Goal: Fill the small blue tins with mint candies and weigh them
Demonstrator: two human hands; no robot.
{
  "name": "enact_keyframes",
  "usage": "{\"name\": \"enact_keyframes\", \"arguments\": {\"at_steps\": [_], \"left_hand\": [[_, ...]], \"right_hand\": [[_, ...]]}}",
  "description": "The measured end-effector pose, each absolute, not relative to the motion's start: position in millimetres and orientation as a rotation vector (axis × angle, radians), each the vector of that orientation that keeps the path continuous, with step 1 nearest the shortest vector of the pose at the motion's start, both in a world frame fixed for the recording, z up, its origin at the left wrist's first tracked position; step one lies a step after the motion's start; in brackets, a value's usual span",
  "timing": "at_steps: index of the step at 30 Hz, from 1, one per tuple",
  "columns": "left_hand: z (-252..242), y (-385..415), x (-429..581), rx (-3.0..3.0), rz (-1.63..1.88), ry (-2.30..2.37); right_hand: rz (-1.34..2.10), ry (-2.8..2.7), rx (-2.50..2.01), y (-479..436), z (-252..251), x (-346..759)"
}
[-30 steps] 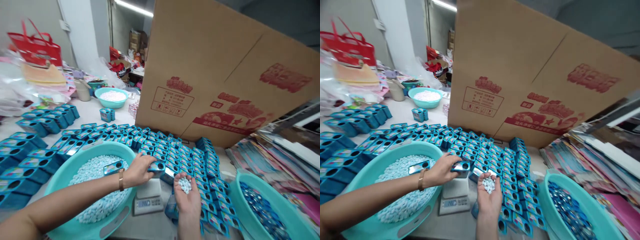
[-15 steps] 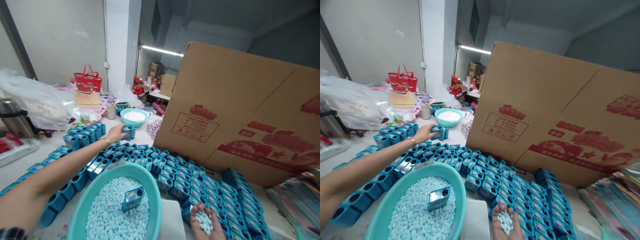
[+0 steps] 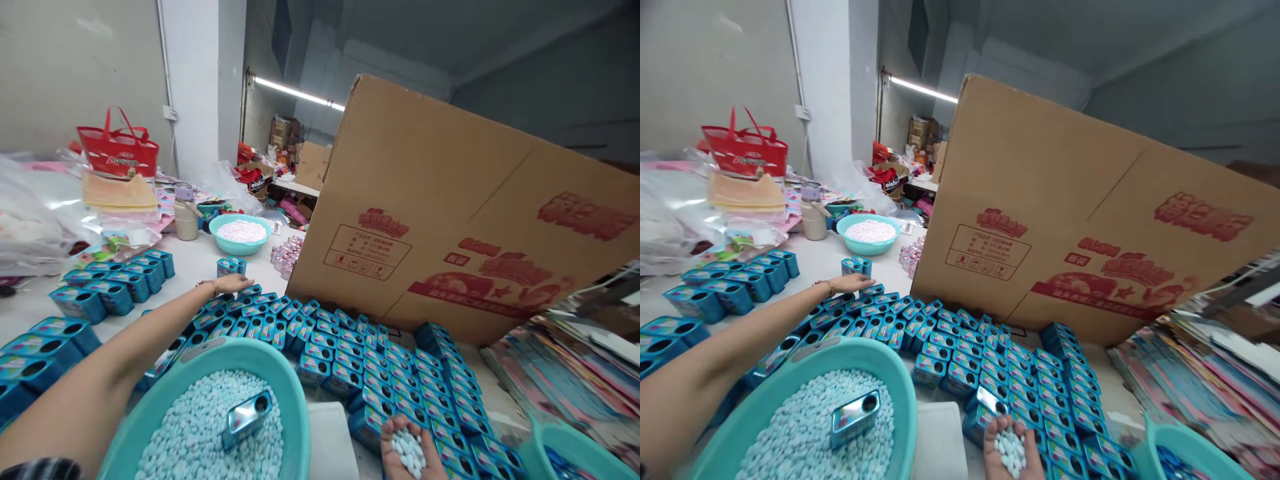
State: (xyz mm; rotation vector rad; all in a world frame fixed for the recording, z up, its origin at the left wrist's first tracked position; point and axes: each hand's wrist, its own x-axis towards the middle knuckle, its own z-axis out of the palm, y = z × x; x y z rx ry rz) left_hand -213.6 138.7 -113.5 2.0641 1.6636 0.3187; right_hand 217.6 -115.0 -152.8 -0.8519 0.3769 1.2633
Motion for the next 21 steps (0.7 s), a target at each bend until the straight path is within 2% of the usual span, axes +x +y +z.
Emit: {"name": "enact_keyframes", "arguments": {"at_steps": [6,10,13,15,21], "left_hand": [[-97.2,5.7,-173.1,2.177,0.453,1.451],[-135.2,-87.4,-137.6,2.356,0.322,1.493],[-155.7,-112.3,-121.4,2.341,0.245,1.582],[-145.4,-113.8,-114.5,2.344,0.313,1.596],[-64.5,-106.1,-63.1,2.512,0.623,1.505]], "right_hand": [[1.311,0.268,-0.786,-120.9,-136.9,190.4],[1.404,0.238,-0.719,-125.7,-141.8,180.0],[1.474,0.211,-0.660,-133.4,-144.9,182.5],[1.468,0.163,-0.654,-141.3,-146.0,191.1],[1.339,0.136,-0.617,-163.3,-143.1,223.7]]}}
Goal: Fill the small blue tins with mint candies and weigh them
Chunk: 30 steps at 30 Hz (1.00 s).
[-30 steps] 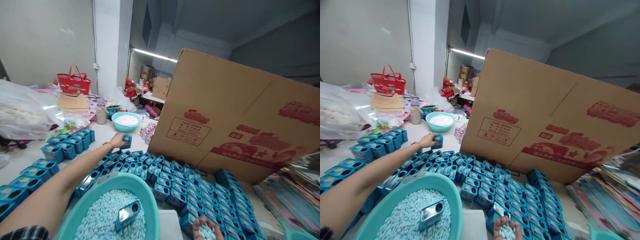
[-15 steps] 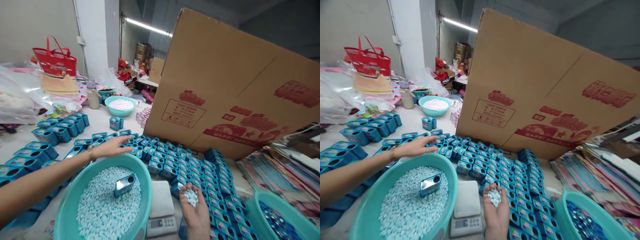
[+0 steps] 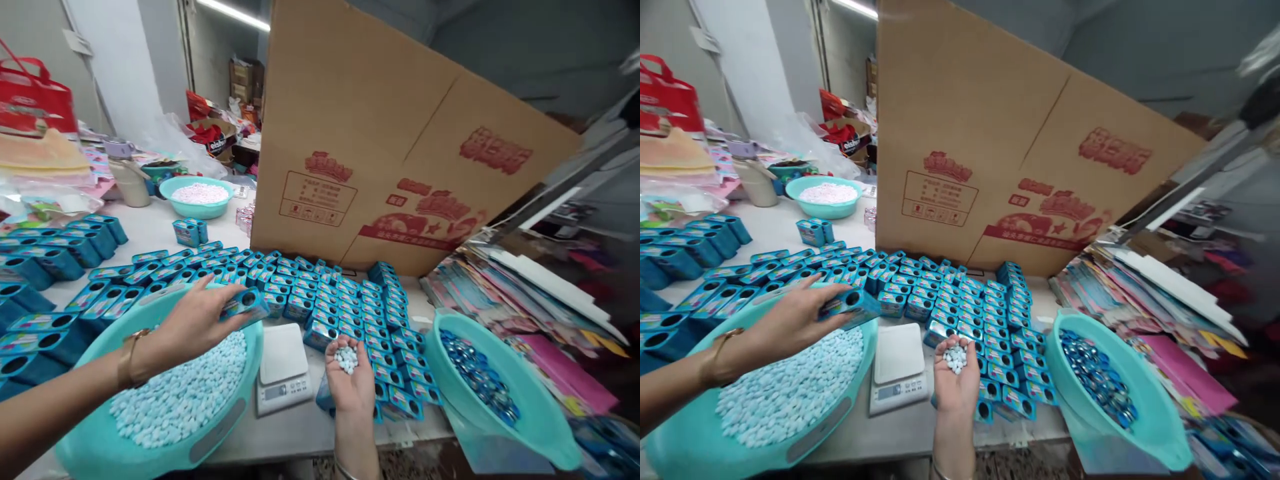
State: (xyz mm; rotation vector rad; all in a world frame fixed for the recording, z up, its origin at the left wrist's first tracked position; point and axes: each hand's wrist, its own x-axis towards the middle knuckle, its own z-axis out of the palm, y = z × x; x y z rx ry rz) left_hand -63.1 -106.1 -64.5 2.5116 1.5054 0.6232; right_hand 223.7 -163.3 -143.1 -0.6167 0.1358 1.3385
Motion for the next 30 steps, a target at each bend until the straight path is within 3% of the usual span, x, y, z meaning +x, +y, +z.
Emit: {"name": "enact_keyframes", "arguments": {"at_steps": [3,11,19,30], "left_hand": [[-69.3,-103.3,-16.4,2.575,0.562,1.318],[-151.3,-93.3,42.0,2.625,0.255,1.231],[-101.8,-108.4,-27.5,2.328,0.859,1.574],[-132.1,-154.5,-106.0,1.994,0.712,1.906]], "right_hand": [[1.316,0.161,-0.583,-167.7,-142.1,234.0],[1.241,0.192,-0.595,-175.1,-153.8,260.3],[1.276,0.218,-0.627,-159.8,-149.8,249.5],[1.435,0.125,-0.596,-126.6,-155.2,222.0]]}}
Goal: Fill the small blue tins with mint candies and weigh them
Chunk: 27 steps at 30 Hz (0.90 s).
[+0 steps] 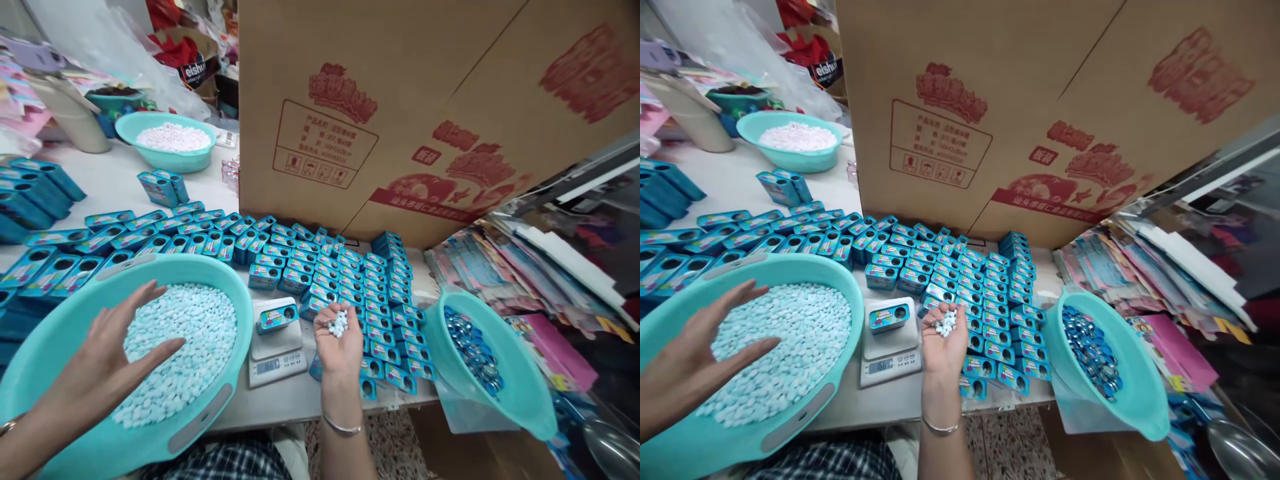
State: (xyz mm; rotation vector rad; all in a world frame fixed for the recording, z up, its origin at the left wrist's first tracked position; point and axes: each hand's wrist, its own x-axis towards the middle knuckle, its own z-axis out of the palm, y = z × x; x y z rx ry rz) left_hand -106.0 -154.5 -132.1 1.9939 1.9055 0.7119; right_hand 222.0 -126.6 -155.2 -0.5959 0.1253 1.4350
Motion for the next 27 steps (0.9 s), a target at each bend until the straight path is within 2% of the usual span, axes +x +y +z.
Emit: {"name": "enact_keyframes", "arguments": {"at_steps": [6,16,19,24,27], "left_hand": [[-139.7,-143.5,-86.1,2.242,0.668,1.688],[-147.3,-97.9,15.3,2.573,0.262,1.222],[-145.2,-91.5,27.5,2.499,0.400,1.145],[-100.9,-93.8,-9.2,2.261,0.939,1.285],[-73.4,-100.1,-48.6,2.282,0.988,1.367]], "right_hand": [[1.444,0.108,-0.553,-117.2,-155.0,213.8],[1.351,0.258,-0.657,-120.8,-150.6,209.7],[1.332,0.249,-0.659,-127.9,-143.0,212.1],[1.361,0.207,-0.634,-134.7,-127.7,182.1],[1.466,0.159,-0.673,-132.2,-129.9,135.4]]}}
